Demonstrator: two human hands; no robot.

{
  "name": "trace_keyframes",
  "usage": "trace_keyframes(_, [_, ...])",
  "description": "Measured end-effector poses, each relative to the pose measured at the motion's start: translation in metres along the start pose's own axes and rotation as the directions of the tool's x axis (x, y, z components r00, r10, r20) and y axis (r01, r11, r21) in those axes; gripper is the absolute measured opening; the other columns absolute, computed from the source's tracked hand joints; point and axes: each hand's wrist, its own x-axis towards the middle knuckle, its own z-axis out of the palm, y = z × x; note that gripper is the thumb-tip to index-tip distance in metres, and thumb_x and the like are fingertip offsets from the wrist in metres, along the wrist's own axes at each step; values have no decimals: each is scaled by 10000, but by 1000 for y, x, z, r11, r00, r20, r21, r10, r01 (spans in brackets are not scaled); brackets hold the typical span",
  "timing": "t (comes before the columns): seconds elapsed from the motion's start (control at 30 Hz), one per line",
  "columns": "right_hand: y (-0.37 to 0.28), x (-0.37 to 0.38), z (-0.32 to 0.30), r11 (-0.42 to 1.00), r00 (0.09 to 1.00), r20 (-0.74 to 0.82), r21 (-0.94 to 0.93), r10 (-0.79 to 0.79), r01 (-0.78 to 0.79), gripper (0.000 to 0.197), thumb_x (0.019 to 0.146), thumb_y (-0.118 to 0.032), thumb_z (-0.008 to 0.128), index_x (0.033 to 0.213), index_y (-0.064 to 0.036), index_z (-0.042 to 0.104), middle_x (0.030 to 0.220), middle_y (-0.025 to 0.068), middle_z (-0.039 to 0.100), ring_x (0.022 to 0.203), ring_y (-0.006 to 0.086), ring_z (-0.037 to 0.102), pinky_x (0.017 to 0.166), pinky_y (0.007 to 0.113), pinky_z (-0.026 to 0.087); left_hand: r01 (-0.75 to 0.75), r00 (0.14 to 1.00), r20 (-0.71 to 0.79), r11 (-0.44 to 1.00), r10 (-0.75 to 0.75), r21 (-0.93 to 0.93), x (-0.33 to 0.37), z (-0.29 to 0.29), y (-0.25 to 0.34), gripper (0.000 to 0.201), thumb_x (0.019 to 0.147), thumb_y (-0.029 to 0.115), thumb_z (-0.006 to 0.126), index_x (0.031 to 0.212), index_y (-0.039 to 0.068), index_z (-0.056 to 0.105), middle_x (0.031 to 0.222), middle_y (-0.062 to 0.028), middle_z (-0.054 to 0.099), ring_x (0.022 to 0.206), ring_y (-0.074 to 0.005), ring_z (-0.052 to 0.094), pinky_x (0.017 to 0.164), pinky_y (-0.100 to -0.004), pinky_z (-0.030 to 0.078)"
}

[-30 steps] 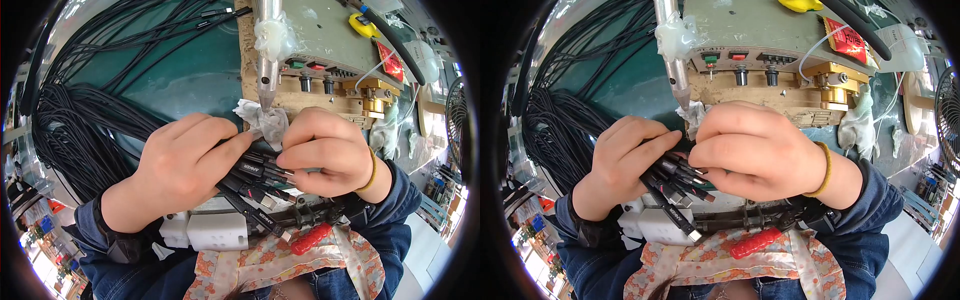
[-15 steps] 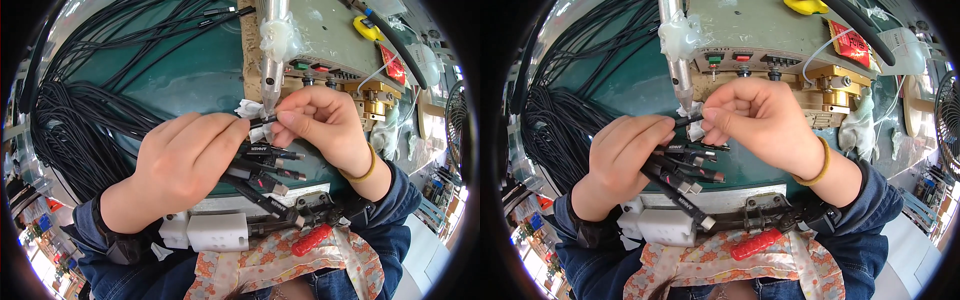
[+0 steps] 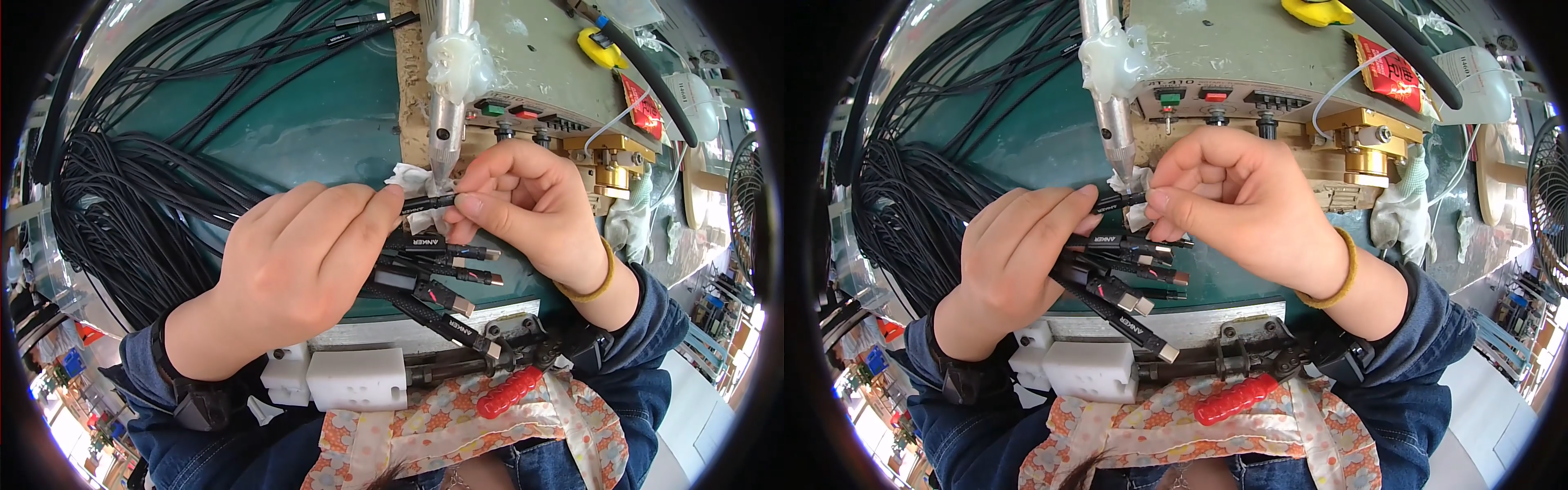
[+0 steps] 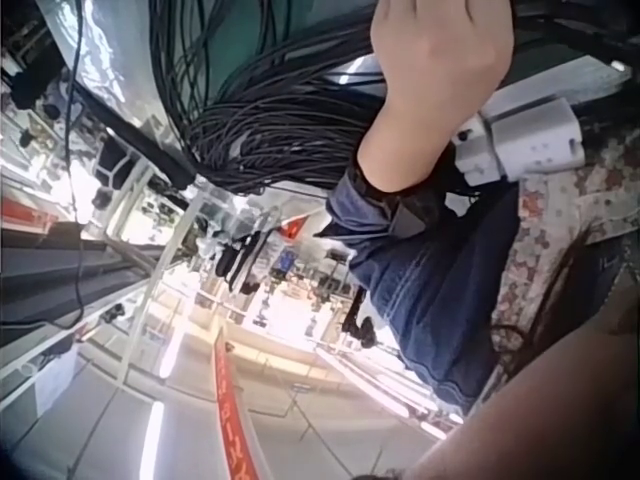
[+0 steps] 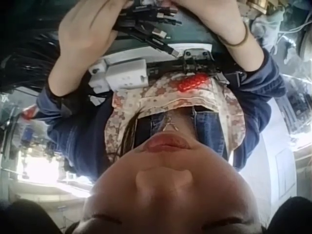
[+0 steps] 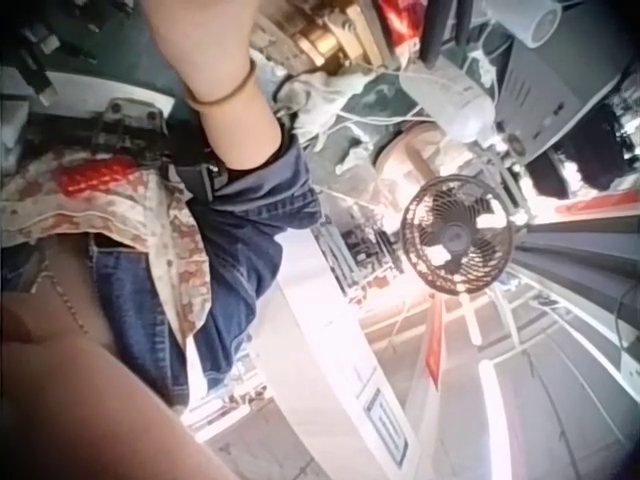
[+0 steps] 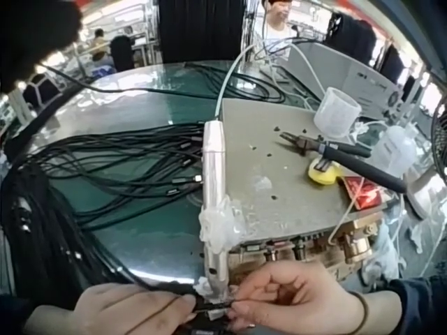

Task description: The person picks up a cable from a bundle, inserts the connector into a machine, and pulls a lever. After removing the cable, the person applies a substance from a dispenser to the connector and presses a small component onto it by hand.

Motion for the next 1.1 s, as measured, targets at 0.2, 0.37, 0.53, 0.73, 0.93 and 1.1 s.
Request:
trace_keyframes(0.2, [-1, -1, 1, 999, 999, -11, 4, -44, 44, 101, 870, 7, 586, 956, 21, 536, 821, 110, 657, 751, 158, 661, 670, 253, 535, -17, 999, -43, 999, 16, -27, 3, 1, 0, 299, 645, 54, 660, 931, -28, 643, 770, -62, 560, 550, -143, 515, 441, -244, 407])
trace_keyframes(0.37, [-6, -3, 0, 996, 996, 80, 73, 45, -51, 72, 880, 3, 575, 939, 27, 542, 810, 105, 653, 728, 145, 658, 632, 239, 532, -44, 999, -17, 995, 43, -93, 5, -7, 0, 281, 655, 75, 679, 920, -16, 660, 689, -28, 498, 494, -114, 462, 405, -235, 363])
trace_keyframes(0.53, [-10, -6, 1, 995, 986, 148, 62, 71, -81, 46, 875, -7, 591, 905, 21, 568, 787, 76, 644, 683, 120, 640, 598, 225, 518, -42, 994, 91, 989, 55, -140, 5, -17, 3, 310, 643, 96, 690, 937, 0, 671, 630, -8, 429, 466, -106, 429, 396, -232, 347])
trace_keyframes(0.73, [-20, -4, -4, 977, 974, 219, -191, -53, 96, 65, 845, -23, 638, 868, 15, 589, 749, 25, 619, 644, 88, 600, 569, 204, 482, -27, 996, 75, 975, 44, -220, 5, -8, -1, 293, 642, 109, 698, 919, 21, 667, 666, -22, 452, 464, -118, 433, 397, -232, 355])
trace_keyframes(0.93, [-17, -4, -7, 816, 849, 460, -365, -261, 449, 124, 823, 47, 618, 937, 28, 575, 815, 66, 631, 714, 128, 624, 666, 214, 498, -1, 993, 112, 980, 24, -201, 5, -1, 0, 289, 634, 100, 685, 905, 11, 643, 742, -44, 515, 496, -140, 484, 418, -245, 399])
trace_keyframes(1.1, [-6, -4, -1, 977, 996, 69, -211, 58, -42, 142, 833, 45, 611, 965, 31, 559, 853, 75, 636, 726, 122, 625, 688, 217, 505, 17, 997, 72, 992, -8, -126, 5, -9, 7, 301, 629, 81, 657, 912, -18, 632, 767, -59, 547, 541, -153, 536, 455, -252, 443])
